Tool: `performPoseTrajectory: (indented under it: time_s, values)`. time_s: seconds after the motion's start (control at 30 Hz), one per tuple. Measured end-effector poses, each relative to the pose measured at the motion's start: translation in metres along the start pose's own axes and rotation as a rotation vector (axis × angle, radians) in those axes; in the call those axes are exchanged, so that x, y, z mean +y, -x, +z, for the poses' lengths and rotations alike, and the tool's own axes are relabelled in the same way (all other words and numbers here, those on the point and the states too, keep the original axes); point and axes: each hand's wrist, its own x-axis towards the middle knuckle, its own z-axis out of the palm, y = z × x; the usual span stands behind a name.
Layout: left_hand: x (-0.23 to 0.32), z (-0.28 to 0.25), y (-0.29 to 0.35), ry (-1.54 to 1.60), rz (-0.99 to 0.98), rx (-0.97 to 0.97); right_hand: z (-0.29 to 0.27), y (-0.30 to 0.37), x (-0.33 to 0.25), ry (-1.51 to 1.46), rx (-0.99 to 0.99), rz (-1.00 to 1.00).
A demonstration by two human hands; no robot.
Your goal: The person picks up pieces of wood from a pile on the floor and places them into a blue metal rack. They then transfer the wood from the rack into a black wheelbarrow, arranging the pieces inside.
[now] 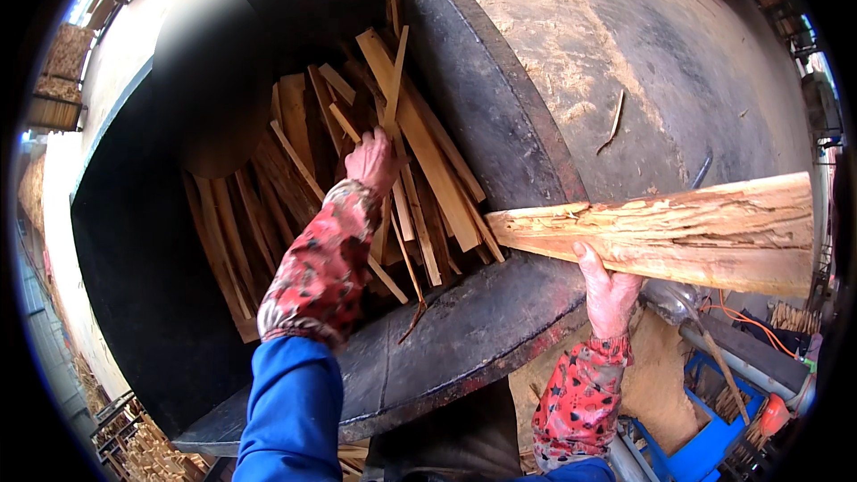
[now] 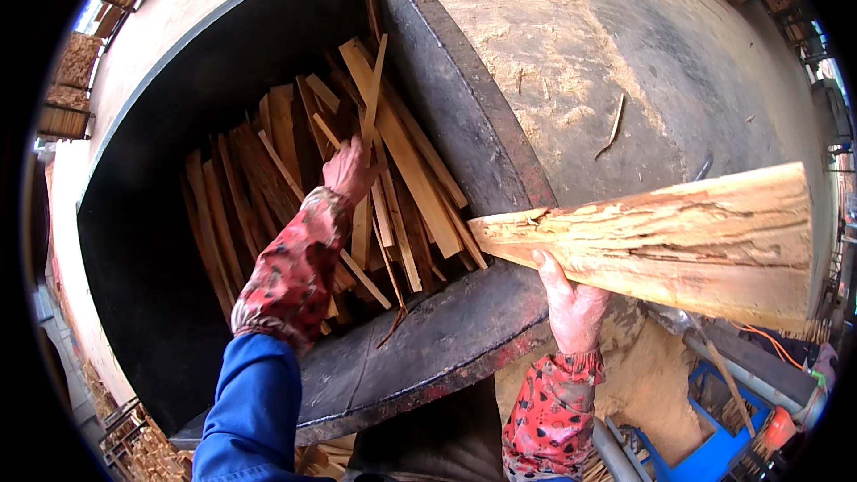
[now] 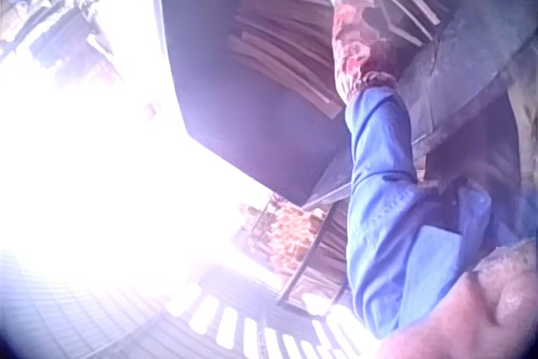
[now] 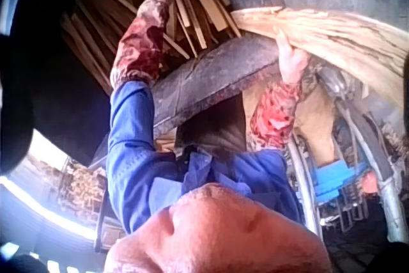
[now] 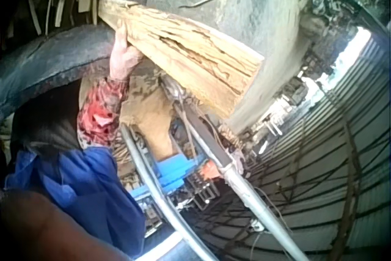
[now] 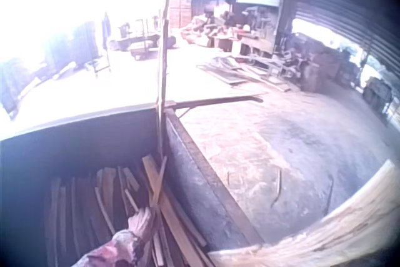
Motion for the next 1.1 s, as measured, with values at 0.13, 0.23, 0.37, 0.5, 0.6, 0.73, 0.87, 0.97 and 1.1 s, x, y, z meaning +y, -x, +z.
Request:
performPoseTrajectory:
  time_s: [0.13,0.23,0.37,0.5,0.6,0.73,0.87,0.97,1.1]
  values:
    - [-0.016,0.034,-0.014,0.077,-0.132,0.010,0.000,0.004,0.003,0.055,-0.029,-0.013]
    - [-0.029,0.042,-0.007,0.196,-0.088,0.058,-0.002,0.006,0.008,0.038,-0.031,-0.008]
    - [-0.046,0.024,0.015,0.761,-0.100,0.274,-0.002,0.005,0.003,0.042,0.072,-0.054]
    - [-0.147,0.034,0.019,0.767,-0.357,0.255,-0.003,0.003,-0.011,0.038,0.071,-0.074]
    - [-0.120,0.010,0.021,0.431,-0.439,0.169,-0.001,-0.003,-0.012,-0.006,0.123,-0.089]
    - [-0.081,-0.015,0.056,0.546,-0.194,0.111,-0.004,-0.001,0.000,0.016,0.107,-0.136]
    - [-0.054,-0.028,0.093,0.620,-0.003,-0.045,0.000,0.002,0.007,-0.099,0.108,-0.117]
    - [-0.022,-0.050,0.126,0.826,0.112,-0.250,-0.016,0.025,0.014,0.116,0.138,-0.053]
    - [0.035,-0.082,0.173,0.902,0.141,-0.422,-0.036,0.076,0.008,0.086,0.289,-0.102]
